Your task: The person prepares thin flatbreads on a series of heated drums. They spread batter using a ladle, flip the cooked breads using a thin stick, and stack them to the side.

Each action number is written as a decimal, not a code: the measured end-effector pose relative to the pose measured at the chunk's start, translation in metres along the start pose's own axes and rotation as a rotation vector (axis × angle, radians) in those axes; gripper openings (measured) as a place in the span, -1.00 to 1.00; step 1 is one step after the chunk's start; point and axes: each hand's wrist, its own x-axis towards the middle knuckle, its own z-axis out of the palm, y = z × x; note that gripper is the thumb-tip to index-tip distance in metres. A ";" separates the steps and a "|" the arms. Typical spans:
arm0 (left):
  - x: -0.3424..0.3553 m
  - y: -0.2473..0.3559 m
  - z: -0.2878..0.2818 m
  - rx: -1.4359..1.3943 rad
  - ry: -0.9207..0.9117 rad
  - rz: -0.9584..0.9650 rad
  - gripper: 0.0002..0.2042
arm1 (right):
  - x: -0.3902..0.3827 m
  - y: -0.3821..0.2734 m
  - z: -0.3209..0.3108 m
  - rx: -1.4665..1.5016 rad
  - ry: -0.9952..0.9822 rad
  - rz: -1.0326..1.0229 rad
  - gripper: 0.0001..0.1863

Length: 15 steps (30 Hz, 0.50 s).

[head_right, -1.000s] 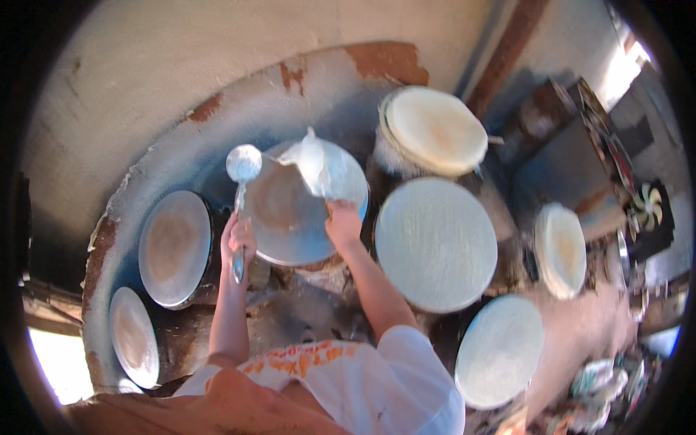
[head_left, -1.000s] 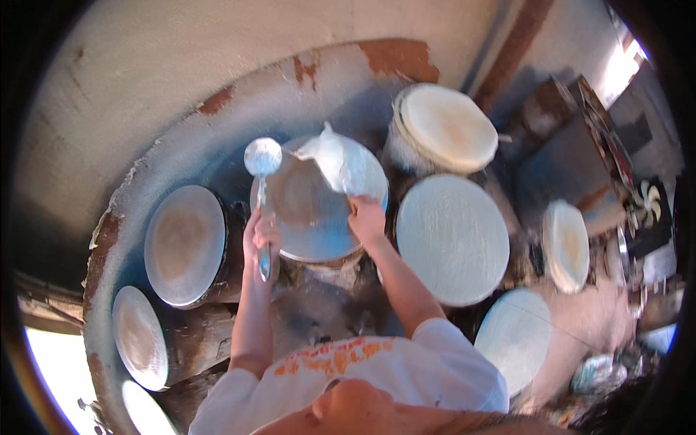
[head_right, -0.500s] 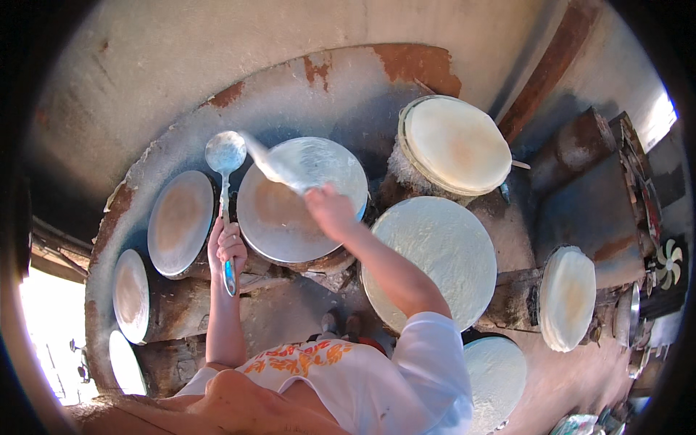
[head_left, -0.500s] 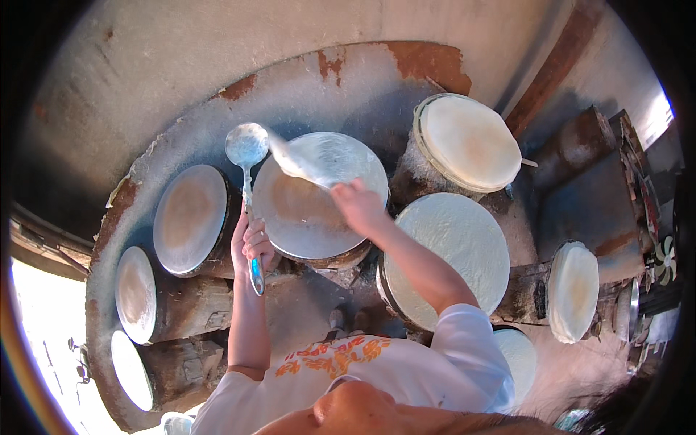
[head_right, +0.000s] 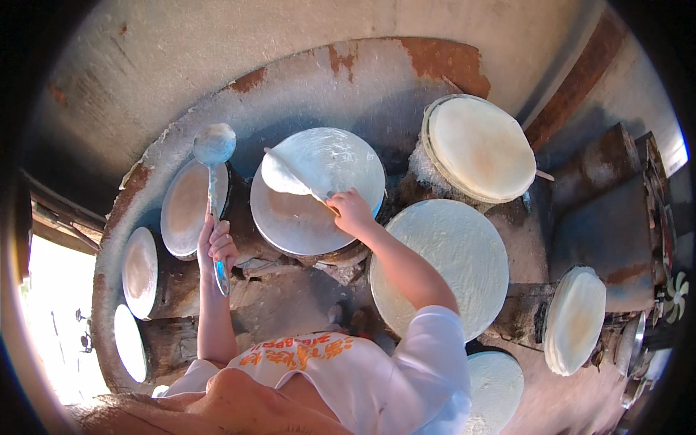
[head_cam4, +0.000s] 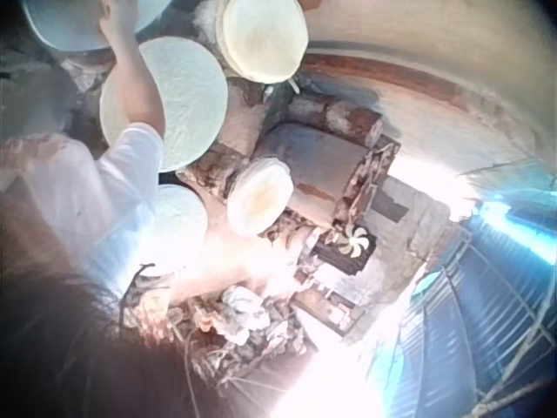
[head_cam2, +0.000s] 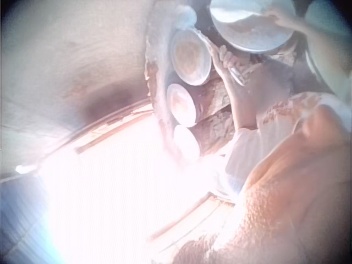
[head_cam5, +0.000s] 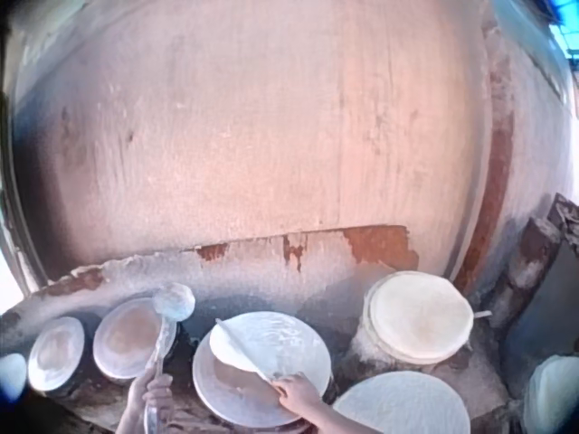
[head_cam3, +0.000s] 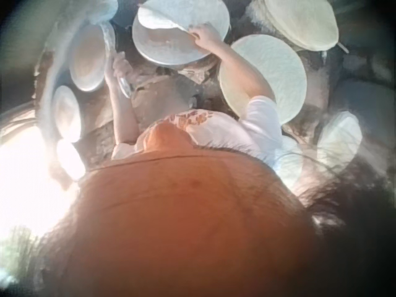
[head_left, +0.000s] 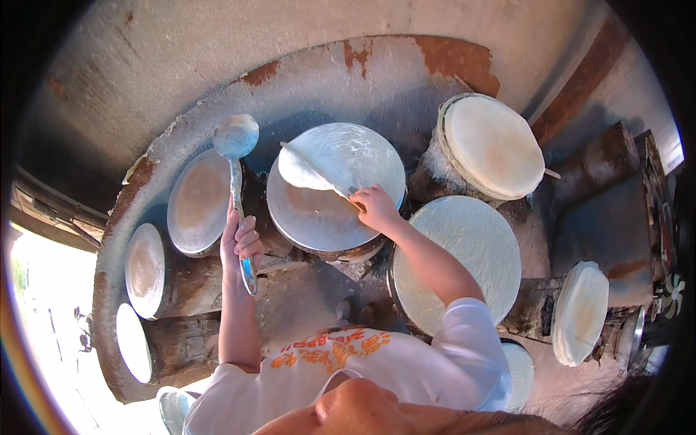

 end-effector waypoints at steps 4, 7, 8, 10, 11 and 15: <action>-0.015 -0.002 0.015 0.395 0.188 0.123 -0.56 | -0.003 0.023 -0.039 0.069 0.028 -0.021 -0.63; 0.002 -0.016 0.022 0.586 0.298 0.155 -0.54 | 0.032 0.046 -0.051 0.047 0.159 0.066 -0.64; -0.001 -0.017 0.014 0.580 0.258 0.152 -0.52 | 0.035 0.040 -0.040 0.016 0.063 0.008 -0.65; 0.004 -0.012 0.007 0.666 0.301 0.192 -0.51 | 0.048 0.032 -0.024 0.002 -0.110 -0.087 -0.65; -0.004 -0.012 0.004 0.739 0.400 0.209 -0.50 | 0.042 0.024 -0.018 0.057 -0.099 -0.128 -0.64; -0.031 -0.013 0.004 0.873 0.546 0.202 -0.47 | 0.004 0.040 -0.045 0.135 -0.194 -0.185 -0.62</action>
